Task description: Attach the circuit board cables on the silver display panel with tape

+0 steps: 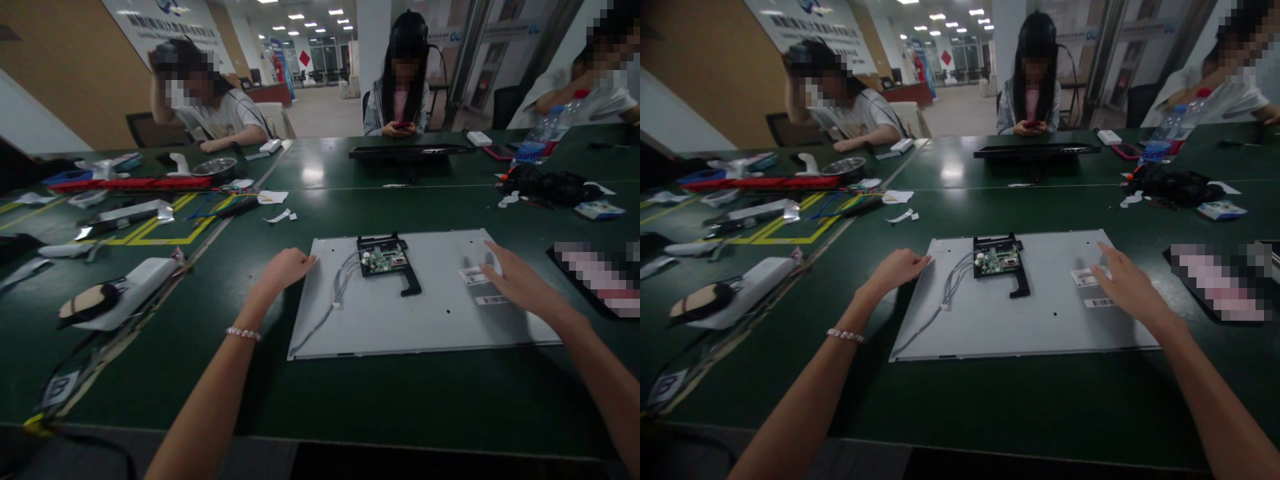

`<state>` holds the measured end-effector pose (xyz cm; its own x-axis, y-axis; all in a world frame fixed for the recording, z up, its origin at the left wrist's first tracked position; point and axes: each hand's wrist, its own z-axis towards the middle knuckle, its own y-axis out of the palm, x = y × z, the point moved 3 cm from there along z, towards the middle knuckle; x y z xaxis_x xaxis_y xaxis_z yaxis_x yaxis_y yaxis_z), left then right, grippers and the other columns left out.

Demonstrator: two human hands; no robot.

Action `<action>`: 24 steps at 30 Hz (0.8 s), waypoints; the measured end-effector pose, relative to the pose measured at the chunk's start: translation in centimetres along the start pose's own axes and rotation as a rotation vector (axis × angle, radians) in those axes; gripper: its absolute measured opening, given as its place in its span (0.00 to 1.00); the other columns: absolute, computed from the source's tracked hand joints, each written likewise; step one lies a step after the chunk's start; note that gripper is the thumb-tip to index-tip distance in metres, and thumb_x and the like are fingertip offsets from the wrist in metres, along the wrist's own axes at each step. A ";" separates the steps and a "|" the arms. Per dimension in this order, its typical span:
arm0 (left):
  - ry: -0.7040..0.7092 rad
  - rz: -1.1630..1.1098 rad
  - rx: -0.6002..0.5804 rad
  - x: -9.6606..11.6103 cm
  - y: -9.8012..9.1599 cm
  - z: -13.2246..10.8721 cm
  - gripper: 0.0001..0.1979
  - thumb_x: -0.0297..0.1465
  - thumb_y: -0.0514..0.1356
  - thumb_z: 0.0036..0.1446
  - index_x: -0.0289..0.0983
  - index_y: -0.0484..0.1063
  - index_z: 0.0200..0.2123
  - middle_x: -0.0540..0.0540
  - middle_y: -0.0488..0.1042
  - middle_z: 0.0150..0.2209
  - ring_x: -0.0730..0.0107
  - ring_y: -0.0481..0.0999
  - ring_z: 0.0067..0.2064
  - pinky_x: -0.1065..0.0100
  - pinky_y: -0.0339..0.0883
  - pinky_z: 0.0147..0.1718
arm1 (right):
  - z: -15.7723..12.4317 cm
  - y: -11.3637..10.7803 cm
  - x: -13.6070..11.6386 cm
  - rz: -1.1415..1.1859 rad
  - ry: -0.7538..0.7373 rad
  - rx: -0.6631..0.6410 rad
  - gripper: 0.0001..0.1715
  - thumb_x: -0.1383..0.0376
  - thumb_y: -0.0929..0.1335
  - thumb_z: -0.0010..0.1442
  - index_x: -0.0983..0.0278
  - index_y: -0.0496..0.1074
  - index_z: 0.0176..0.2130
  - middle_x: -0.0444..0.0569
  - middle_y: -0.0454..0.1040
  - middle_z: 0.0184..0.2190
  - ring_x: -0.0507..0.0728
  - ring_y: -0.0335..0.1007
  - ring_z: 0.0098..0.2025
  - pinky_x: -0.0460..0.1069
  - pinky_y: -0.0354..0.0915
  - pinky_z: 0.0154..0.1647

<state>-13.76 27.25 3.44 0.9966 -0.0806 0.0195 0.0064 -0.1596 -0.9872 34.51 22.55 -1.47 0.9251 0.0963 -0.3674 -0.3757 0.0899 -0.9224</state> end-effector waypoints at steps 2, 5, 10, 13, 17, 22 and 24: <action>0.076 -0.020 0.016 0.0 0.3 0.2 0.29 0.45 0.46 0.63 0.36 0.77 0.23 0.40 0.73 0.23 0.65 0.71 0.25 0.66 0.54 0.26 | -0.1 0.6 0.5 -0.082 0.000 -0.030 0.39 0.48 0.56 0.64 0.63 0.50 0.68 0.61 0.59 0.65 0.73 0.56 0.64 0.72 0.60 0.58; 0.148 -0.041 0.039 -0.2 0.8 0.5 0.28 0.46 0.47 0.63 0.37 0.76 0.23 0.41 0.73 0.22 0.67 0.68 0.24 0.66 0.52 0.26 | -0.5 1.2 1.1 -0.186 0.016 -0.055 0.37 0.47 0.54 0.64 0.59 0.54 0.67 0.61 0.58 0.65 0.77 0.54 0.64 0.80 0.56 0.53; 0.217 -0.068 0.049 -0.2 0.9 0.7 0.28 0.45 0.47 0.63 0.36 0.75 0.22 0.43 0.69 0.20 0.70 0.63 0.21 0.65 0.50 0.25 | -0.3 1.7 1.6 -0.215 0.027 -0.034 0.35 0.46 0.54 0.64 0.58 0.60 0.63 0.61 0.56 0.66 0.80 0.50 0.65 0.83 0.53 0.52; 0.209 -0.107 0.031 -0.2 0.9 0.8 0.28 0.46 0.47 0.63 0.36 0.75 0.21 0.44 0.68 0.19 0.71 0.62 0.21 0.65 0.49 0.25 | 0.9 1.1 0.2 -0.115 -0.059 0.021 0.35 0.47 0.56 0.64 0.59 0.59 0.63 0.61 0.53 0.67 0.77 0.48 0.67 0.78 0.55 0.56; 0.202 -0.127 0.033 -0.2 1.0 0.8 0.28 0.47 0.47 0.63 0.36 0.74 0.21 0.45 0.68 0.19 0.72 0.62 0.21 0.66 0.49 0.25 | 3.0 -0.3 -4.8 0.059 -0.298 -0.102 0.41 0.45 0.61 0.61 0.55 0.51 0.67 0.53 0.44 0.71 0.69 0.41 0.70 0.67 0.51 0.66; 0.198 -0.108 0.055 -0.1 1.0 0.8 0.29 0.48 0.47 0.62 0.36 0.73 0.21 0.45 0.69 0.19 0.72 0.62 0.21 0.67 0.48 0.24 | 6.2 0.4 -11.0 0.200 -0.509 -0.488 0.64 0.42 0.72 0.49 0.49 0.36 0.70 0.45 0.19 0.72 0.72 0.28 0.72 0.66 0.50 0.66; 0.201 -0.105 0.046 0.0 0.9 0.7 0.28 0.48 0.47 0.62 0.36 0.73 0.21 0.44 0.69 0.19 0.72 0.63 0.21 0.67 0.49 0.24 | 7.7 1.5 -12.2 0.224 -0.542 -0.580 0.69 0.42 0.73 0.46 0.50 0.32 0.70 0.46 0.17 0.71 0.72 0.26 0.71 0.66 0.46 0.67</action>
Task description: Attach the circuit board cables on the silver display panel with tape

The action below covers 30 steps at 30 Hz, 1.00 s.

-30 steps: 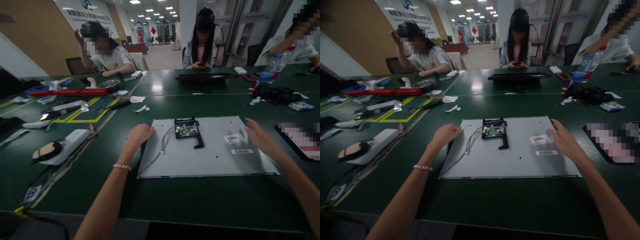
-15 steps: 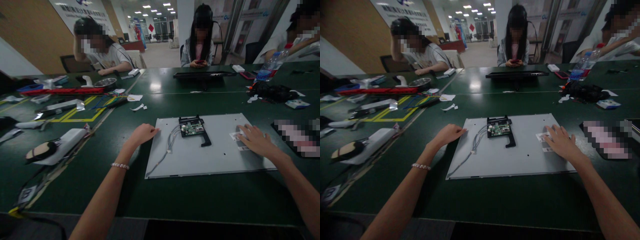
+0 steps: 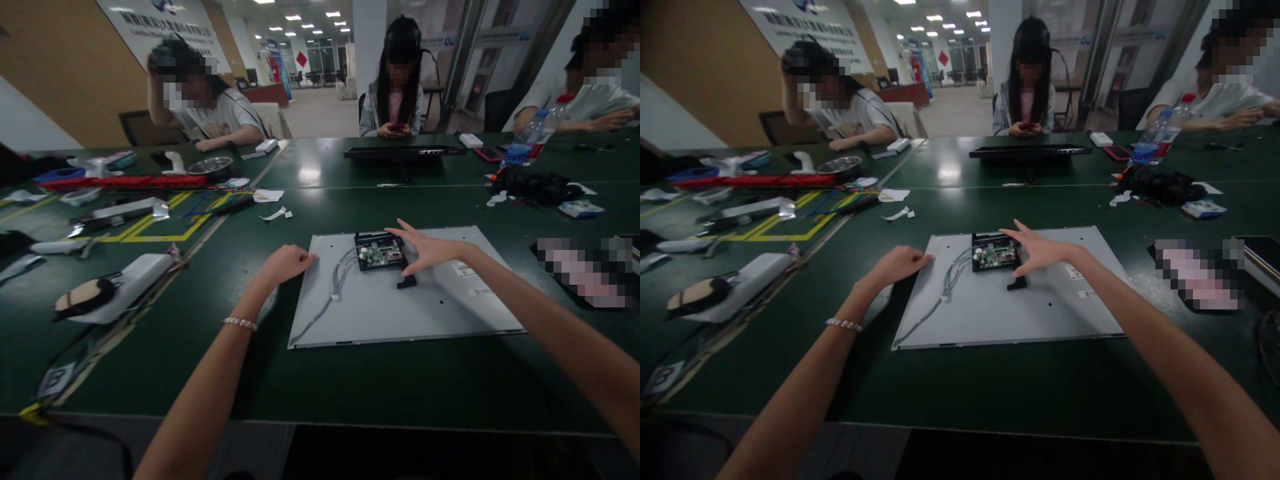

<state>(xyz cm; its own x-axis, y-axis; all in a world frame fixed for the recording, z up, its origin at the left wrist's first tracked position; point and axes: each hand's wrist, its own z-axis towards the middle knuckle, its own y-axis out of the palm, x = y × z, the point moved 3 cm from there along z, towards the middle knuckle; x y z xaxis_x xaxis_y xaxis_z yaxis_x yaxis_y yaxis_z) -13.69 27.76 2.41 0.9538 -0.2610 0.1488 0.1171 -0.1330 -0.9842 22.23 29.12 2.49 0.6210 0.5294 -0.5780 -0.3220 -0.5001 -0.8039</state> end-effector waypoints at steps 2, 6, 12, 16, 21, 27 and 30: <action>-0.001 0.002 0.000 0.2 -0.1 -0.1 0.28 0.47 0.47 0.62 0.36 0.74 0.22 0.44 0.69 0.20 0.71 0.64 0.21 0.66 0.51 0.25 | 1.7 0.2 0.6 0.006 -0.024 -0.017 0.70 0.43 0.74 0.45 0.52 0.32 0.70 0.50 0.21 0.72 0.72 0.26 0.71 0.66 0.43 0.68; -0.008 0.020 0.015 0.7 -0.4 -0.5 0.28 0.47 0.46 0.62 0.38 0.74 0.21 0.43 0.71 0.20 0.67 0.66 0.23 0.65 0.53 0.26 | 2.7 0.3 1.5 -0.019 -0.099 0.058 0.64 0.45 0.74 0.46 0.52 0.40 0.70 0.51 0.41 0.71 0.73 0.38 0.70 0.68 0.46 0.67; -0.011 0.013 0.024 0.7 -0.4 -0.3 0.28 0.48 0.47 0.61 0.38 0.73 0.20 0.43 0.72 0.21 0.68 0.67 0.22 0.66 0.53 0.24 | 0.1 0.2 2.1 -0.011 -0.119 0.140 0.55 0.46 0.72 0.50 0.53 0.47 0.69 0.52 0.51 0.67 0.71 0.50 0.66 0.67 0.52 0.66; -0.023 0.054 0.001 0.4 0.0 0.0 0.29 0.48 0.44 0.62 0.38 0.76 0.23 0.42 0.73 0.23 0.67 0.68 0.24 0.66 0.54 0.26 | -2.0 0.9 2.5 0.003 -0.107 0.197 0.54 0.46 0.72 0.50 0.55 0.50 0.68 0.53 0.51 0.67 0.70 0.48 0.67 0.67 0.51 0.66; -0.020 0.075 0.007 0.1 0.3 0.1 0.30 0.48 0.43 0.63 0.37 0.76 0.24 0.42 0.72 0.22 0.67 0.68 0.24 0.65 0.52 0.26 | -3.8 1.9 2.8 0.033 -0.076 0.260 0.51 0.47 0.71 0.53 0.53 0.50 0.68 0.52 0.50 0.68 0.70 0.48 0.68 0.67 0.52 0.65; -0.061 0.144 0.150 1.2 -0.3 -0.1 0.28 0.45 0.43 0.65 0.38 0.74 0.25 0.42 0.74 0.26 0.65 0.71 0.29 0.66 0.53 0.28 | -4.5 2.3 2.7 0.045 -0.059 0.291 0.48 0.47 0.70 0.54 0.48 0.50 0.67 0.48 0.49 0.69 0.70 0.47 0.68 0.68 0.52 0.65; -0.038 0.156 0.299 2.7 -0.7 -0.3 0.24 0.41 0.44 0.66 0.37 0.72 0.28 0.42 0.74 0.30 0.64 0.72 0.33 0.66 0.57 0.31 | -4.9 2.4 2.7 0.046 -0.048 0.296 0.46 0.47 0.70 0.54 0.46 0.52 0.66 0.47 0.49 0.69 0.71 0.48 0.68 0.69 0.52 0.64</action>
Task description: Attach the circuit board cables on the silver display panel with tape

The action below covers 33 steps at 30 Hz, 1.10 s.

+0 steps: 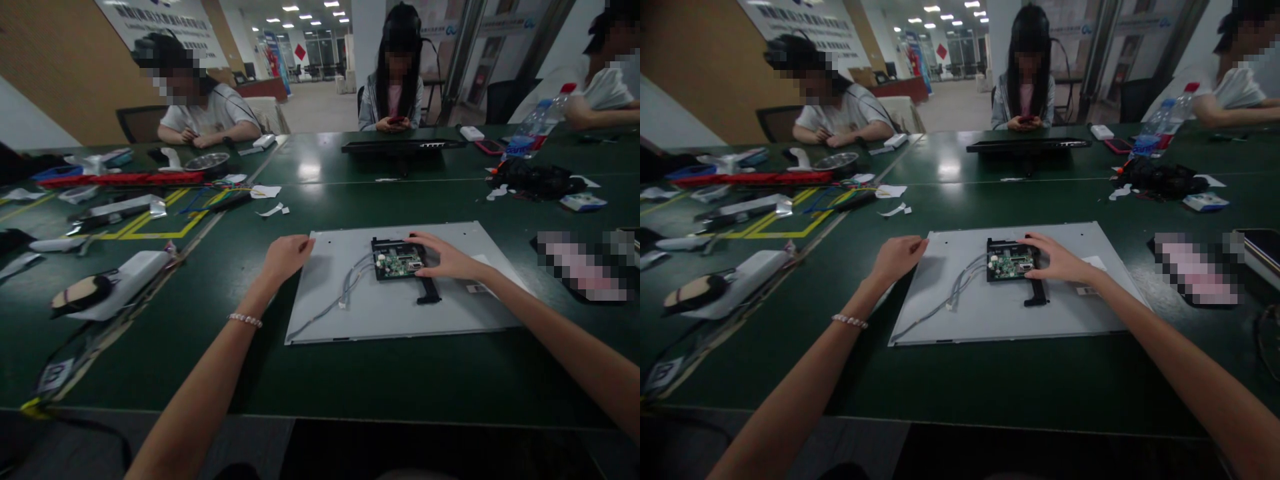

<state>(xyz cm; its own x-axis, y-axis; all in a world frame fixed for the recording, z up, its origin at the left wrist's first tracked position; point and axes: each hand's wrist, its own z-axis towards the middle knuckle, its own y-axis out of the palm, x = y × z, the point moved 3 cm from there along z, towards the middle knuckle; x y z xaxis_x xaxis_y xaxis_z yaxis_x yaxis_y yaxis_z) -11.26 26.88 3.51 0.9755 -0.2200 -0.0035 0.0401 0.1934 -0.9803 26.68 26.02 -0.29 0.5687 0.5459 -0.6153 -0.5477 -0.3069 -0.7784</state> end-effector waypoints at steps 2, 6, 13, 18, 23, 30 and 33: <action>0.042 -0.038 0.044 1.1 0.0 -0.1 0.20 0.38 0.45 0.66 0.36 0.72 0.32 0.42 0.74 0.34 0.64 0.72 0.36 0.67 0.60 0.34 | -0.3 0.0 0.0 0.004 0.001 0.000 0.44 0.47 0.70 0.55 0.46 0.54 0.66 0.47 0.49 0.69 0.71 0.48 0.68 0.69 0.52 0.64; 0.211 -0.123 0.050 2.8 0.7 -0.1 0.16 0.35 0.48 0.65 0.36 0.73 0.42 0.41 0.73 0.43 0.62 0.71 0.46 0.64 0.63 0.46 | -1.0 -0.1 -0.1 -0.008 0.016 -0.020 0.42 0.46 0.70 0.55 0.47 0.56 0.65 0.46 0.47 0.70 0.70 0.47 0.68 0.69 0.52 0.65; 0.236 -0.163 0.075 1.5 2.0 0.5 0.15 0.32 0.51 0.63 0.36 0.72 0.48 0.40 0.70 0.51 0.58 0.68 0.52 0.59 0.61 0.53 | -2.3 0.0 -0.7 -0.057 0.036 0.019 0.44 0.47 0.69 0.56 0.47 0.53 0.66 0.48 0.49 0.69 0.70 0.46 0.69 0.68 0.52 0.66; -0.104 -0.115 0.256 -3.3 1.9 2.9 0.17 0.31 0.51 0.62 0.34 0.69 0.52 0.38 0.69 0.53 0.55 0.67 0.55 0.58 0.59 0.55 | -2.4 0.6 -0.4 -0.036 0.018 0.062 0.45 0.47 0.69 0.56 0.46 0.49 0.67 0.46 0.47 0.69 0.69 0.47 0.68 0.67 0.52 0.66; -0.333 0.026 0.236 -8.5 1.8 6.5 0.21 0.35 0.53 0.61 0.32 0.66 0.54 0.33 0.67 0.55 0.48 0.65 0.56 0.55 0.58 0.53 | -2.1 0.7 0.0 -0.024 -0.002 0.078 0.45 0.47 0.69 0.56 0.47 0.51 0.67 0.49 0.48 0.69 0.71 0.47 0.68 0.69 0.52 0.65; -0.426 -0.018 0.108 -11.4 3.7 10.0 0.25 0.43 0.52 0.61 0.31 0.65 0.55 0.31 0.69 0.55 0.49 0.67 0.56 0.55 0.57 0.53 | -1.8 0.9 0.1 -0.024 -0.002 0.097 0.45 0.47 0.69 0.55 0.48 0.51 0.66 0.49 0.49 0.69 0.69 0.48 0.68 0.67 0.52 0.65; -0.458 -0.048 0.074 -11.9 4.7 10.1 0.26 0.45 0.51 0.62 0.33 0.68 0.54 0.33 0.72 0.54 0.49 0.70 0.54 0.51 0.55 0.55 | -1.8 1.0 0.2 -0.007 -0.006 0.093 0.46 0.47 0.70 0.55 0.47 0.51 0.66 0.49 0.50 0.69 0.70 0.49 0.68 0.68 0.53 0.65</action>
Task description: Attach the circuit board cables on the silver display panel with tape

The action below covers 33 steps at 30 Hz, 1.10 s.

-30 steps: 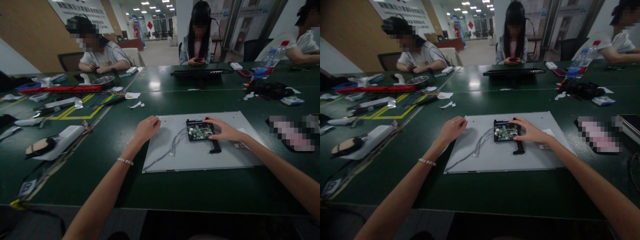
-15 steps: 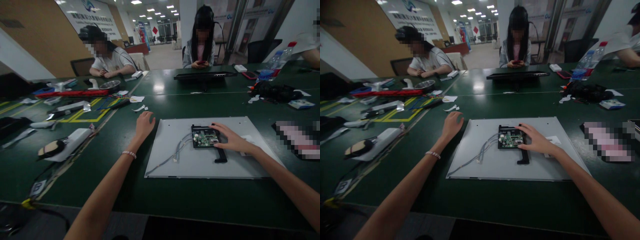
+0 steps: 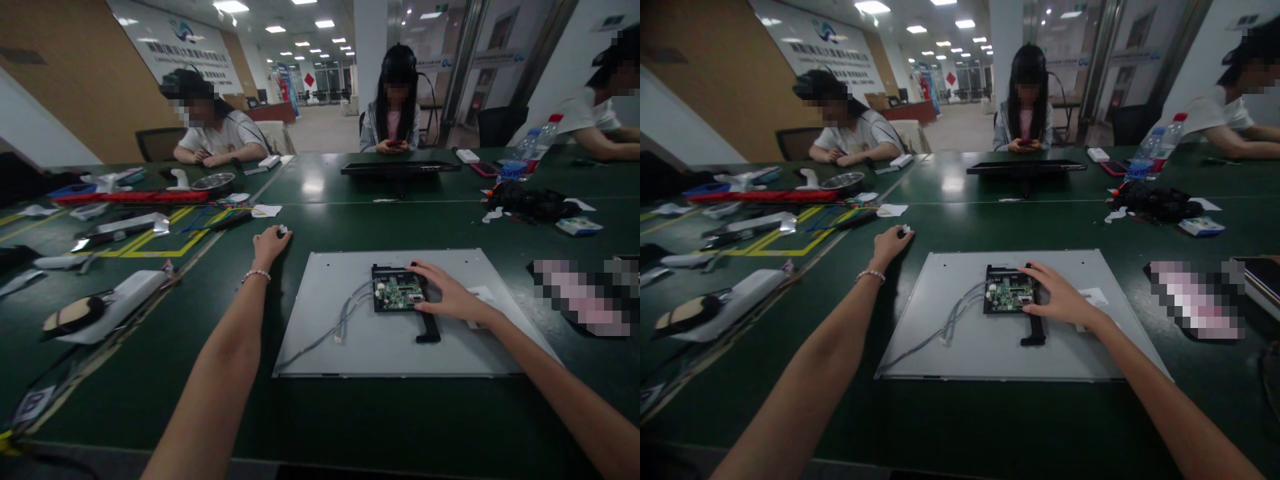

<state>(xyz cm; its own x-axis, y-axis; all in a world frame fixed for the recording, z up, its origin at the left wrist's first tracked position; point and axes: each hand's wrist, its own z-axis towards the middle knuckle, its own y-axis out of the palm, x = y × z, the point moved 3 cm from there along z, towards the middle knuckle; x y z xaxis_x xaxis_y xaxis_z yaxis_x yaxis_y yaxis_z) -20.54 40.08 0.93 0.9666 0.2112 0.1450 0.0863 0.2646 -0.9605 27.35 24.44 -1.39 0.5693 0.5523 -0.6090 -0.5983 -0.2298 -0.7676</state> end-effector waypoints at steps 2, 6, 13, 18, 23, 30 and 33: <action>-0.007 0.010 0.019 -0.3 0.3 -0.3 0.25 0.46 0.50 0.62 0.35 0.70 0.53 0.34 0.74 0.52 0.49 0.71 0.53 0.46 0.49 0.58 | -0.1 0.0 0.1 0.002 0.005 -0.006 0.46 0.47 0.70 0.55 0.47 0.51 0.66 0.49 0.49 0.69 0.70 0.48 0.68 0.69 0.53 0.64; 0.019 0.042 0.089 -0.5 0.3 -1.1 0.23 0.44 0.50 0.62 0.35 0.74 0.49 0.35 0.76 0.49 0.51 0.72 0.51 0.44 0.41 0.61 | -0.2 0.1 0.3 -0.014 0.022 -0.019 0.44 0.47 0.70 0.55 0.47 0.53 0.66 0.48 0.48 0.70 0.71 0.49 0.68 0.69 0.54 0.64; 0.041 0.073 0.142 0.3 0.2 -1.3 0.21 0.40 0.52 0.62 0.34 0.73 0.50 0.36 0.77 0.47 0.52 0.73 0.51 0.47 0.43 0.61 | -0.2 -0.1 0.0 -0.025 0.010 -0.010 0.42 0.48 0.70 0.56 0.48 0.55 0.65 0.48 0.49 0.69 0.70 0.51 0.67 0.68 0.54 0.64; 0.050 0.000 0.196 0.5 -0.1 -1.4 0.25 0.39 0.54 0.61 0.35 0.64 0.59 0.34 0.67 0.59 0.49 0.64 0.60 0.44 0.45 0.61 | -0.1 0.0 0.1 -0.048 -0.008 -0.009 0.39 0.48 0.70 0.56 0.48 0.58 0.64 0.47 0.49 0.69 0.70 0.51 0.67 0.69 0.54 0.64; 0.112 -0.033 0.093 0.7 0.2 -1.1 0.24 0.37 0.53 0.63 0.36 0.67 0.60 0.37 0.73 0.54 0.53 0.70 0.56 0.54 0.55 0.58 | -0.1 0.1 0.4 -0.061 -0.006 -0.016 0.38 0.48 0.69 0.57 0.47 0.59 0.63 0.46 0.48 0.70 0.70 0.51 0.67 0.68 0.55 0.64; 0.146 0.040 0.079 0.7 0.2 -0.8 0.20 0.36 0.52 0.63 0.36 0.77 0.51 0.39 0.78 0.48 0.54 0.76 0.48 0.63 0.64 0.48 | -0.1 0.1 0.3 -0.072 -0.016 -0.016 0.38 0.48 0.69 0.57 0.47 0.58 0.64 0.46 0.47 0.70 0.71 0.51 0.67 0.69 0.56 0.62; 0.135 0.096 0.088 0.7 0.1 -0.8 0.20 0.34 0.51 0.63 0.37 0.77 0.51 0.38 0.78 0.47 0.54 0.77 0.47 0.62 0.66 0.47 | -0.1 0.1 0.2 -0.087 -0.012 -0.015 0.38 0.48 0.69 0.57 0.47 0.59 0.64 0.46 0.48 0.70 0.72 0.52 0.66 0.70 0.56 0.62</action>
<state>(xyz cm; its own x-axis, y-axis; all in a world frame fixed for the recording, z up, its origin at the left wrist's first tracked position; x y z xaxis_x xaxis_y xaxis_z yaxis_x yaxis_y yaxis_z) -19.62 39.55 0.72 0.9935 0.1130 0.0149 -0.0236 0.3318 -0.9431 27.48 24.45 -1.60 0.6122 0.5802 -0.5372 -0.5378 -0.1925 -0.8208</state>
